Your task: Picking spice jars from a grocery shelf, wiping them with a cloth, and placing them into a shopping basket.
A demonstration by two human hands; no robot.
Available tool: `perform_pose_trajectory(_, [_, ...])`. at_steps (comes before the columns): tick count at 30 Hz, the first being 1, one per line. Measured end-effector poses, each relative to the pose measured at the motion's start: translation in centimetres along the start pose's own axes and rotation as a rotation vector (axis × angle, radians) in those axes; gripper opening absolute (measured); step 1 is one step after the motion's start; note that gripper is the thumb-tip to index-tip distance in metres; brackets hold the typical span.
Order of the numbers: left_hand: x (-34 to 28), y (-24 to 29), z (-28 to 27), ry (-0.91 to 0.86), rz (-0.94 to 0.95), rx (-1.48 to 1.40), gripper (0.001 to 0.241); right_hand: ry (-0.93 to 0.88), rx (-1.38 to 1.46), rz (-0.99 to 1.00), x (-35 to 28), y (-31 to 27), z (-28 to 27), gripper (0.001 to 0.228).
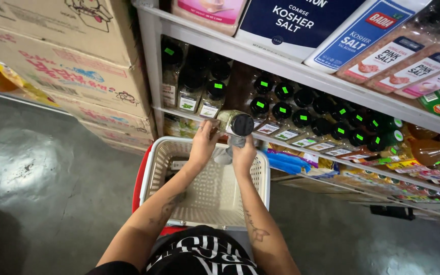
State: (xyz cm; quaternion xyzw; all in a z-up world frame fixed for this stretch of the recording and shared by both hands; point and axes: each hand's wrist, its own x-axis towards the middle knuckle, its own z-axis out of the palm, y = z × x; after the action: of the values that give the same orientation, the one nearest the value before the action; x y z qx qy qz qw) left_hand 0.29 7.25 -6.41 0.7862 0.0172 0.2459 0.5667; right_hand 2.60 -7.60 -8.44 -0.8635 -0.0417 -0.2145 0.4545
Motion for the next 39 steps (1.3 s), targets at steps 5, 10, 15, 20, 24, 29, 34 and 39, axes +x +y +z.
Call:
perform_pose_trajectory(5, [0.6, -0.1, 0.6, -0.017, -0.054, -0.097, 0.034, 0.053, -0.134, -0.019, 0.5, 2.2, 1.4, 0.05])
perform_pose_trajectory(10, [1.7, 0.7, 0.9, -0.011, -0.129, -0.026, 0.031, 0.086, -0.199, -0.041, 1.1, 2.6, 2.7, 0.056])
perform_pose_trajectory(15, [1.4, -1.8, 2.5, 0.05, -0.04, 0.039, 0.034, 0.077, -0.189, 0.041, 1.2, 2.0, 3.6, 0.057])
perform_pose_trajectory(20, [0.6, -1.8, 2.7, 0.018, -0.039, -0.012, 0.05, 0.065, -0.161, -0.016, 1.0, 1.9, 3.7, 0.061])
perform_pose_trajectory(24, [0.7, -0.8, 2.6, -0.073, -0.211, 0.011, 0.06, 0.042, -0.125, -0.02, 0.7, -0.1, 3.0, 0.067])
perform_pose_trajectory(29, [-0.4, -0.4, 1.9, -0.088, -0.176, -0.021, 0.06, 0.048, -0.119, -0.064, -0.3, 0.1, 2.6, 0.057])
perform_pose_trajectory(34, [-0.9, -0.7, 1.6, -0.049, 0.072, 0.063, 0.058, -0.028, -0.232, -0.119, -0.6, 0.2, 2.3, 0.049])
perform_pose_trajectory(39, [-0.2, -1.1, 2.1, -0.11, -0.025, 0.239, 0.062, -0.164, -0.281, -0.05, 0.2, -0.5, 2.4, 0.071])
